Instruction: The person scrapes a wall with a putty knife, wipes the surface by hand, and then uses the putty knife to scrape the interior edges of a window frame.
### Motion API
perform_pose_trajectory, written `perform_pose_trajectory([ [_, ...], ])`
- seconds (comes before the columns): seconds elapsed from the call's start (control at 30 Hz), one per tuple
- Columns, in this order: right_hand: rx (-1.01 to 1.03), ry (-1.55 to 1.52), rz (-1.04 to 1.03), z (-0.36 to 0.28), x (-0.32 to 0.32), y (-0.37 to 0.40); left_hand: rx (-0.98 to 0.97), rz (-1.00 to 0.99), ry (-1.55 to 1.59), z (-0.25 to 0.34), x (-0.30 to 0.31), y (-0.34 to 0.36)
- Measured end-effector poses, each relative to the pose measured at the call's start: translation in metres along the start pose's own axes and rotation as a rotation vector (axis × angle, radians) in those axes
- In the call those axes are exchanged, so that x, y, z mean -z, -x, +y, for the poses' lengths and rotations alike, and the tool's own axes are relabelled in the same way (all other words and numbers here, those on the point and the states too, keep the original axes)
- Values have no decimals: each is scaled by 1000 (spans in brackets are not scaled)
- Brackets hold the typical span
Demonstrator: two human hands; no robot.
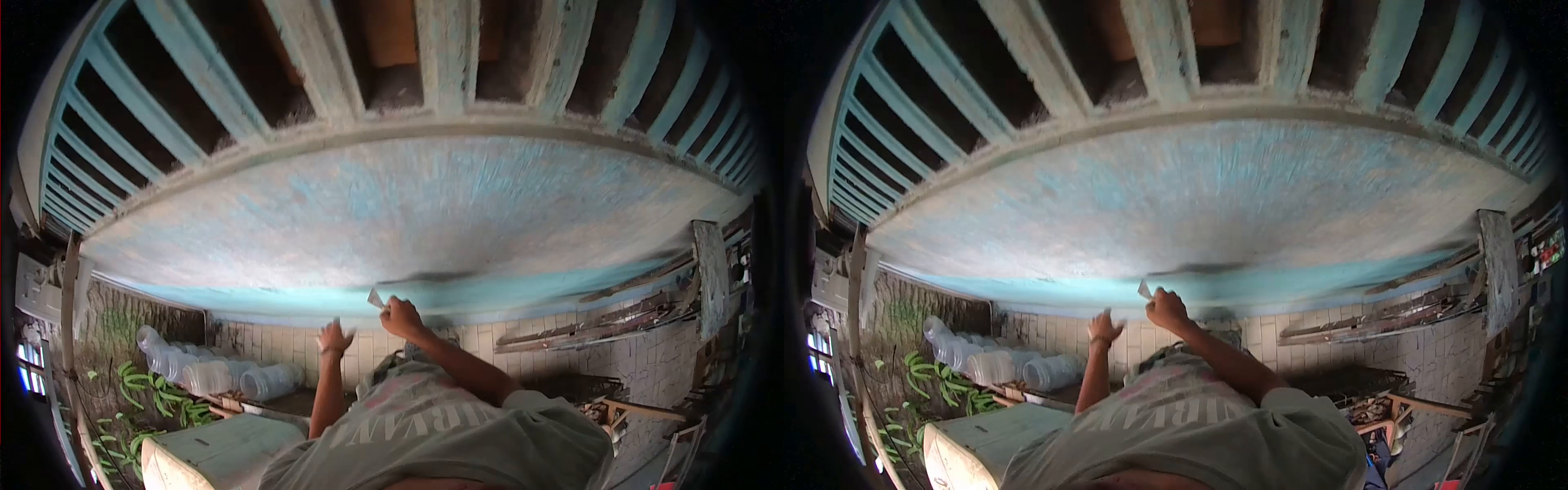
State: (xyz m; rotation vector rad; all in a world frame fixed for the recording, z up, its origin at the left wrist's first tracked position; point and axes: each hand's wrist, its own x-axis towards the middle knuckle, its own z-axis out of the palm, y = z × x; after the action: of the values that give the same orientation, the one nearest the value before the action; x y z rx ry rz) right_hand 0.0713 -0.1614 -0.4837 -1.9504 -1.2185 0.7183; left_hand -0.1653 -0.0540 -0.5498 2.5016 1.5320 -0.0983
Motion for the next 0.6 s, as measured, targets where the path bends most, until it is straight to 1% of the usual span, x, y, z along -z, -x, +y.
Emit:
perform_pose_trajectory([
  [0.03, 36, -74, 15, 9, 4, -1, -110, 90, -25, -20, -15, 10],
  [0.07, 79, -83, 102, 8, 10, -1, 36, 88, 508, -15, -12, 8],
  [0.13, 126, -97, 95, 21, 23, 3, 100, 98, 585, -18, -16, 24],
  [0.17, 152, -109, 94, 21, 31, 8, 132, 107, 618, -14, -1, 37],
  [0.2, 225, -195, 149, 18, 38, 9, 82, 267, 556, -5, 8, 43],
  [0.3, 358, -192, 195, -9, 79, 15, 254, 192, 492, 30, 58, 42],
  [0.37, 425, -195, 227, -30, 102, 20, 47, 512, 582, 65, 83, 38],
  [0.43, 488, -207, 225, -48, 123, 22, -127, 615, 580, 122, 149, 42],
  [0.47, 514, -218, 205, -56, 131, 24, -208, 646, 554, 140, 168, 40],
  [0.53, 586, -254, 180, -67, 143, 29, -365, 711, 499, 169, 193, 38],
  [0.57, 607, -256, 198, -73, 151, 32, -352, 748, 470, 182, 201, 37],
  [0.6, 630, -260, 215, -81, 160, 36, -442, 766, 416, 184, 208, 33],
])
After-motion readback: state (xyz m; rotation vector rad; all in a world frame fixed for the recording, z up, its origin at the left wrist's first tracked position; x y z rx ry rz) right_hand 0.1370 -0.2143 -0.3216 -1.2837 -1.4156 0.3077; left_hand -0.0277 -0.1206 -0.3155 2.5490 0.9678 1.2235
